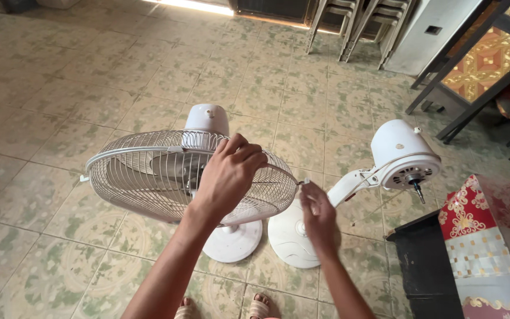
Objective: The person assembles a standing electric fan by attaching the front grille, inserting and securing the fan blade, and fastening the rear grille. The person handles the fan components by hand and completes the assembly on a tiled floor.
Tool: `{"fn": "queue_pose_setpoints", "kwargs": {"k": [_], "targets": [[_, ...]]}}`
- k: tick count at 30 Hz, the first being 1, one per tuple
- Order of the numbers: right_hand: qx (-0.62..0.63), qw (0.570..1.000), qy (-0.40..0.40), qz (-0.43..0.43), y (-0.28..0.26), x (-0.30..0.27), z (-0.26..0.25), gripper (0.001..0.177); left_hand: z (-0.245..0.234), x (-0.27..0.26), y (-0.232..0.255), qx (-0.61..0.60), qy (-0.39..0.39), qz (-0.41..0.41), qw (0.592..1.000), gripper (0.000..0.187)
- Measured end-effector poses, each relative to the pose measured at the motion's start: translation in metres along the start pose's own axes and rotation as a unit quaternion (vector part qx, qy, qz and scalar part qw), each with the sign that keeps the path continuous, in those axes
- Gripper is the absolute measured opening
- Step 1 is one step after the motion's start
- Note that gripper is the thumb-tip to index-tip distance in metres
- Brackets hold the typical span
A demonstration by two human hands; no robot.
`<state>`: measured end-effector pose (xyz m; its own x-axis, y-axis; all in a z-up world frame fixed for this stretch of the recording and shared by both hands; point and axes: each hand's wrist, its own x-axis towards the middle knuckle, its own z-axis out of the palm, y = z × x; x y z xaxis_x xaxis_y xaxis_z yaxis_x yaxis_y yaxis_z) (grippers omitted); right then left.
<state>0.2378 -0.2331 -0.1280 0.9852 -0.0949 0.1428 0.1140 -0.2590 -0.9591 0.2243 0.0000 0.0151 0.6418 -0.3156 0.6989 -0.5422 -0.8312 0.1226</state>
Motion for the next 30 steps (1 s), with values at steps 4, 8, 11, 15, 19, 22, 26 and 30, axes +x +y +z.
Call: {"fn": "queue_pose_setpoints", "kwargs": {"k": [4, 8, 11, 15, 19, 22, 26, 30], "targets": [[0.057, 0.992, 0.021, -0.111, 0.023, 0.003, 0.019, 0.045, -0.003, -0.003, 0.000, -0.013, -0.004, 0.009, 1.000, 0.014], [0.028, 0.988, 0.010, -0.155, 0.019, 0.012, 0.024, 0.040, -0.002, -0.005, 0.000, -0.010, -0.007, 0.012, 1.000, 0.012], [0.002, 0.983, -0.006, -0.186, 0.009, 0.012, 0.025, 0.035, -0.002, -0.006, -0.002, 0.000, 0.000, 0.010, 1.000, 0.014], [-0.078, 0.978, 0.013, -0.191, 0.006, 0.010, 0.027, 0.033, -0.001, -0.007, -0.008, 0.000, -0.010, 0.009, 1.000, 0.011], [-0.110, 0.963, 0.006, -0.247, 0.014, 0.011, 0.030, 0.038, -0.002, -0.009, -0.012, 0.002, -0.014, 0.022, 1.000, 0.012], [-0.022, 0.975, -0.010, -0.221, 0.021, 0.015, 0.031, 0.029, -0.003, -0.009, -0.014, 0.005, -0.013, 0.033, 0.999, 0.012], [0.035, 0.968, 0.006, -0.247, 0.023, 0.010, 0.032, 0.060, -0.003, -0.008, -0.015, 0.012, -0.013, 0.038, 0.999, 0.016], [-0.047, 0.978, 0.022, -0.202, 0.017, 0.007, 0.038, 0.052, -0.003, -0.006, -0.015, 0.012, -0.021, 0.039, 0.999, 0.018]]}}
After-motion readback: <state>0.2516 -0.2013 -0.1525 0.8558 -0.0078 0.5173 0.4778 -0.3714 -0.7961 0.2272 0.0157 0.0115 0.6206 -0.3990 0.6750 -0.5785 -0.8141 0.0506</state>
